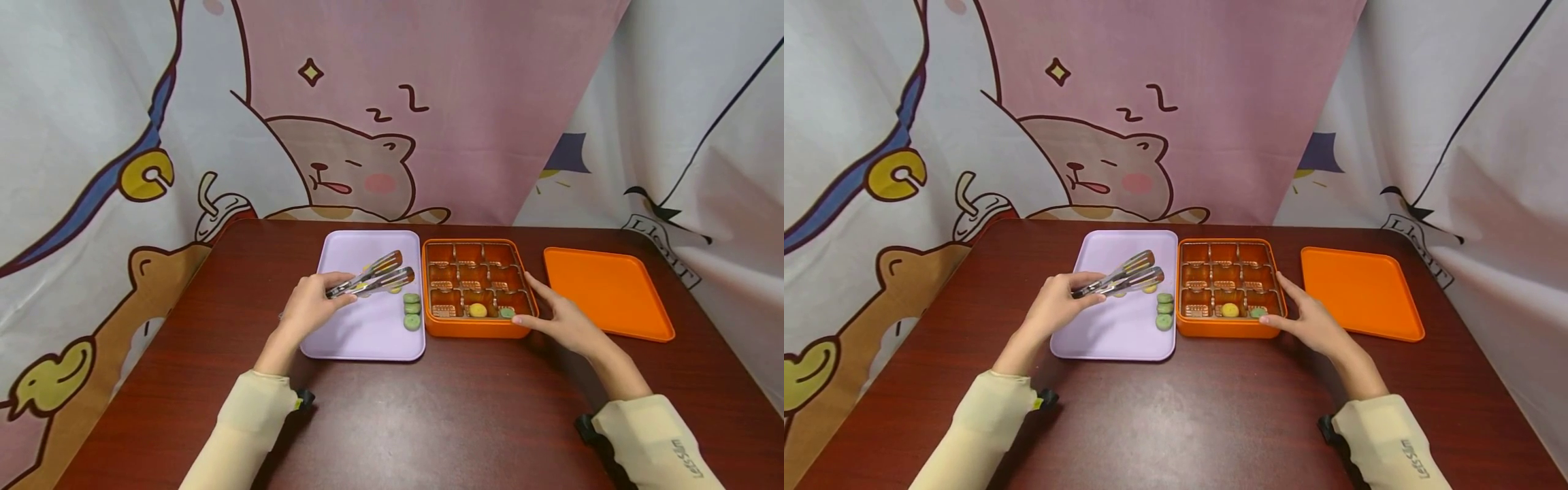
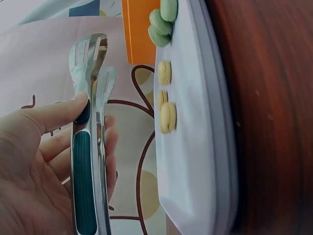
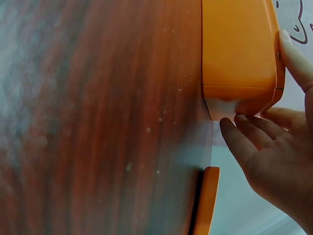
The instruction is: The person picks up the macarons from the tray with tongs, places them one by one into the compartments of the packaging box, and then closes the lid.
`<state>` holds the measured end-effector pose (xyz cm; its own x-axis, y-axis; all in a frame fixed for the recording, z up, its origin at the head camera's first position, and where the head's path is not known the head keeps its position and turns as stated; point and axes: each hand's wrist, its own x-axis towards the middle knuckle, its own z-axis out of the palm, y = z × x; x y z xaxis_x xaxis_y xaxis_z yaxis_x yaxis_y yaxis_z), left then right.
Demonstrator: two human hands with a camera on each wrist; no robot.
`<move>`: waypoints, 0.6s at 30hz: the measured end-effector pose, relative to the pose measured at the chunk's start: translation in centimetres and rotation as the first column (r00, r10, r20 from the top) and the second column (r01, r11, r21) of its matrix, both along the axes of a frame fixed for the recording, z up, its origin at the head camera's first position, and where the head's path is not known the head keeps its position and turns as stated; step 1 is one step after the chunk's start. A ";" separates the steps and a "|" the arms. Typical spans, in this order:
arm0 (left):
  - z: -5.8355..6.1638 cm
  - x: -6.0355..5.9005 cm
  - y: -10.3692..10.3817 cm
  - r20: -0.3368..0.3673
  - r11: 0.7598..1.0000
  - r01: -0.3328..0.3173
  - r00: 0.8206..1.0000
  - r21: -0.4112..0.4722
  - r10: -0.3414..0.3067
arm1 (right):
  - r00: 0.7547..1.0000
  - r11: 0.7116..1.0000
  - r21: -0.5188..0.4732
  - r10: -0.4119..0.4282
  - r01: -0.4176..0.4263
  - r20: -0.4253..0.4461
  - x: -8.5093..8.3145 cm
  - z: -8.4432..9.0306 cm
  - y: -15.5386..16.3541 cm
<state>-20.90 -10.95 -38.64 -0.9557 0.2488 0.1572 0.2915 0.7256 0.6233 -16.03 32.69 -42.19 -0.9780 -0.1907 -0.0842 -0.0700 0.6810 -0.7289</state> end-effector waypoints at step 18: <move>-1.9 0.3 -3.5 0.019 0.996 -0.082 0.996 -0.035 0.083 | 1.000 1.000 -0.004 0.008 -0.008 -0.001 0.0 0.1 0.0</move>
<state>-20.61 -14.47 -40.50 -0.9761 0.1740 0.1300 0.2171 0.7679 0.6027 -16.06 32.66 -42.12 -0.9766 -0.1988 -0.0823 -0.0762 0.6774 -0.7316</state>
